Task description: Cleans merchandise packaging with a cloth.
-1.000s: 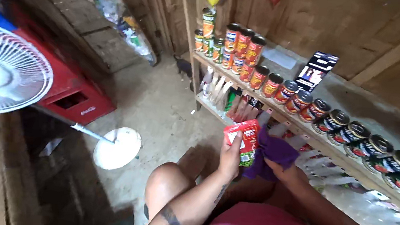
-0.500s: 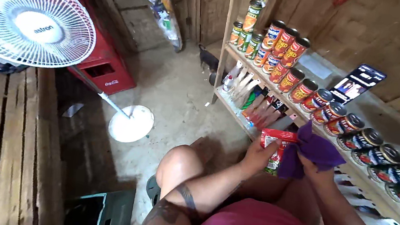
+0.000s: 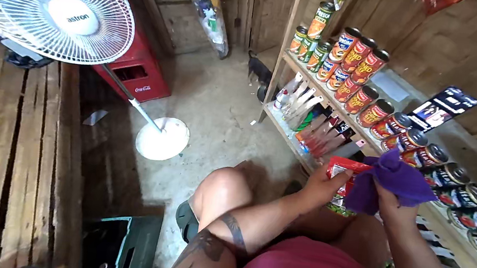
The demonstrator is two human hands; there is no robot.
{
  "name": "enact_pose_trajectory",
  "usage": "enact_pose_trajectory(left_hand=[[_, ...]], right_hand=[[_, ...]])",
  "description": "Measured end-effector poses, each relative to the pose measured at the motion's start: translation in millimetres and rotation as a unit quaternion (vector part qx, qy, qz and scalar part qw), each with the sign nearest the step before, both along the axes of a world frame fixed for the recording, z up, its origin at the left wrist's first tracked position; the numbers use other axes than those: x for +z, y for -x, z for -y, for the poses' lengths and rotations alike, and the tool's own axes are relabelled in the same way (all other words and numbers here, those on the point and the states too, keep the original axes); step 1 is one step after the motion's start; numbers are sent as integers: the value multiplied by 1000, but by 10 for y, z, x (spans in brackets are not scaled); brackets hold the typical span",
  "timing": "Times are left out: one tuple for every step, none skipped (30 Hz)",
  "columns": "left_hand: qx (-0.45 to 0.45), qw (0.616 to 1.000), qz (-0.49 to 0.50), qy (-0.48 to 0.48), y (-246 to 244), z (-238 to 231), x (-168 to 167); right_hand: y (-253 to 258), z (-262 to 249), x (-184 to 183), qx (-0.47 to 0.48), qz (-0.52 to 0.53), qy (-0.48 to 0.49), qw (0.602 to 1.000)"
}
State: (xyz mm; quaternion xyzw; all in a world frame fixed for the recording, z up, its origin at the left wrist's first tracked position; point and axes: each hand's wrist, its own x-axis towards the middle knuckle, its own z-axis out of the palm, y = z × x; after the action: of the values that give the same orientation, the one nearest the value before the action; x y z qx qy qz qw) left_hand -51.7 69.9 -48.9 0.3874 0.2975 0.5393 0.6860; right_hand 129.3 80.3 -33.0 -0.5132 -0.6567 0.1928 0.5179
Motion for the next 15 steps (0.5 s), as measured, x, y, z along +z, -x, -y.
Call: enact_pose_trajectory(left_hand=[[6,1000,1,3,4,6,8],[14,1000,4,4,5,10,10],[23,1000,10,6,5,15,9],[30,999,14,11,5,20,13],[33,999,20,14,6,21,15],[34,999,26,13,7,21,17],[34,999,29,6,5,23,16],[34,999,28,0,0,33,18],[33,999,23,-2,0,53,31],[34,999,21,-2,-2,75,44],[35,999,20,-3,-8,93,46],[39,999,24,-5,-7,105,44],[45,999,29,-5,-6,107,40],[47,998,30,-1,1,105,40],[49,998,29,1,14,102,37]], right_hand=[[6,3,2,-3,-3,-2,1000],[11,0,3,-13,-6,-3,1000],[21,-8,16,-17,-10,-4,1000],[31,-9,21,-27,-27,3,999],[69,1,46,-42,-51,18,998],[126,16,89,-54,-73,36,995],[190,40,136,-61,-84,59,993],[234,62,164,-61,-87,81,991],[263,90,175,-49,-87,102,990],[275,106,159,-23,-97,111,989],[284,84,111,4,-120,101,988],[311,61,75,22,-143,92,985],[321,43,42,34,-156,91,983],[318,22,11,38,-163,95,981],[310,4,-21,30,-162,103,981]])
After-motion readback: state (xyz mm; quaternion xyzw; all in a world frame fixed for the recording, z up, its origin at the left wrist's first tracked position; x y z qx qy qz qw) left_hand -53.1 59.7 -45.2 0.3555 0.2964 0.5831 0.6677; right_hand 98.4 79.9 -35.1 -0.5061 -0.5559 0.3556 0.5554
